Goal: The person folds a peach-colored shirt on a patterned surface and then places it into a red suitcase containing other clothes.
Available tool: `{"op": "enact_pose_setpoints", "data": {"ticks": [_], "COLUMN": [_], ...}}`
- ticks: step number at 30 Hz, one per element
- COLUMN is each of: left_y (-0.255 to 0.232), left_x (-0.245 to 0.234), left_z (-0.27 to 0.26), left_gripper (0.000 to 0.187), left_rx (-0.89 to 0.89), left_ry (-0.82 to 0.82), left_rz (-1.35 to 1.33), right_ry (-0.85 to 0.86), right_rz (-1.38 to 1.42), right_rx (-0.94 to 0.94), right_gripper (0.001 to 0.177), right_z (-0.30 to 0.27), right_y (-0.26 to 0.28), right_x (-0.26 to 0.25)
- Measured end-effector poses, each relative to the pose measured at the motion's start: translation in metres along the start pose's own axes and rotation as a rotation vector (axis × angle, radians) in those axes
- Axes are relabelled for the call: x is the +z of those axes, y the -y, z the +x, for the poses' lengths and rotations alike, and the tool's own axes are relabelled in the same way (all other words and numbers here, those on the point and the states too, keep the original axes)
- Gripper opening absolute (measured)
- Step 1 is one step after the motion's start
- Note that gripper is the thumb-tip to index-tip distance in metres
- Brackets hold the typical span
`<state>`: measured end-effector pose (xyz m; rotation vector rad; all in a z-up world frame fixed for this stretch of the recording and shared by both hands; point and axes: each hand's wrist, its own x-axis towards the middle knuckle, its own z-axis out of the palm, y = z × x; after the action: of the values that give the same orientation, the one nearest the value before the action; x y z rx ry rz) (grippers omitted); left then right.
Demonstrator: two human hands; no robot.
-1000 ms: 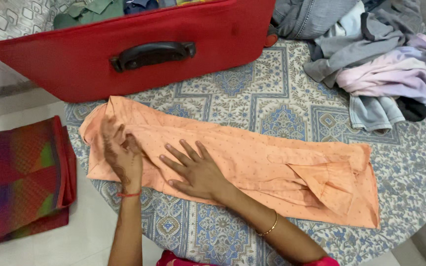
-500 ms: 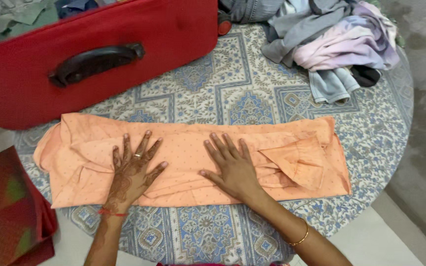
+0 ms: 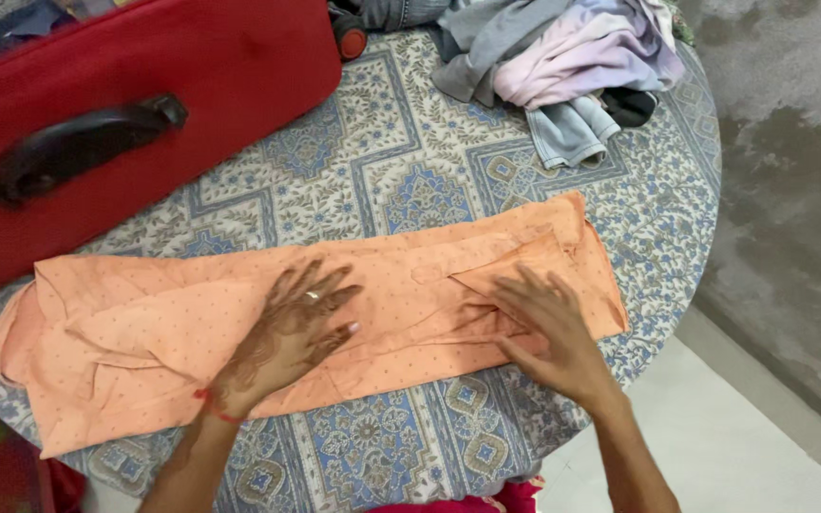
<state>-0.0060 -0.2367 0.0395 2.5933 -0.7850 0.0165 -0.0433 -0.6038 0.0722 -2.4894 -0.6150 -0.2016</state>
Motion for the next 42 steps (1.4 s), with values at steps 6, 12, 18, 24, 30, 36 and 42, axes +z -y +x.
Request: {"op": "enact_pose_setpoints", "data": {"ticks": [6,12,18,24,30,36,42], "left_y": [-0.042,-0.068,-0.08,-0.08,-0.087,-0.101,-0.134], "left_x": [0.022,0.088,0.136,0.143,0.139,0.126,0.122], "left_z": [0.084,0.171,0.207,0.214,0.209,0.188,0.163], "left_gripper": [0.054,0.053,0.053,0.058,0.064,0.071,0.078], "left_rx": [0.261,0.389,0.398,0.361,0.317,0.293,0.323], "left_ry": [0.092,-0.031,-0.061,-0.076,-0.122,-0.154,-0.121], "left_rz": [-0.139,-0.193,-0.389,-0.386,-0.362,-0.306,-0.253], "right_ry": [-0.053,-0.207,-0.402,-0.435,-0.416,-0.587,-0.613], "right_rz": [-0.032,0.111,0.135,0.061,-0.053,-0.186,-0.422], "right_rx": [0.136,0.17,0.331,0.496,0.479,0.409,0.682], "right_gripper": [0.045,0.021,0.022,0.024,0.024,0.02,0.037], "right_z": [-0.039,-0.042,-0.013,0.027,0.035,0.017,-0.023], "right_y": [-0.053,-0.084,-0.085,-0.081,-0.083,-0.079,-0.068], "right_x": [-0.02,-0.009,-0.007,-0.007,0.0,-0.007,-0.013]}}
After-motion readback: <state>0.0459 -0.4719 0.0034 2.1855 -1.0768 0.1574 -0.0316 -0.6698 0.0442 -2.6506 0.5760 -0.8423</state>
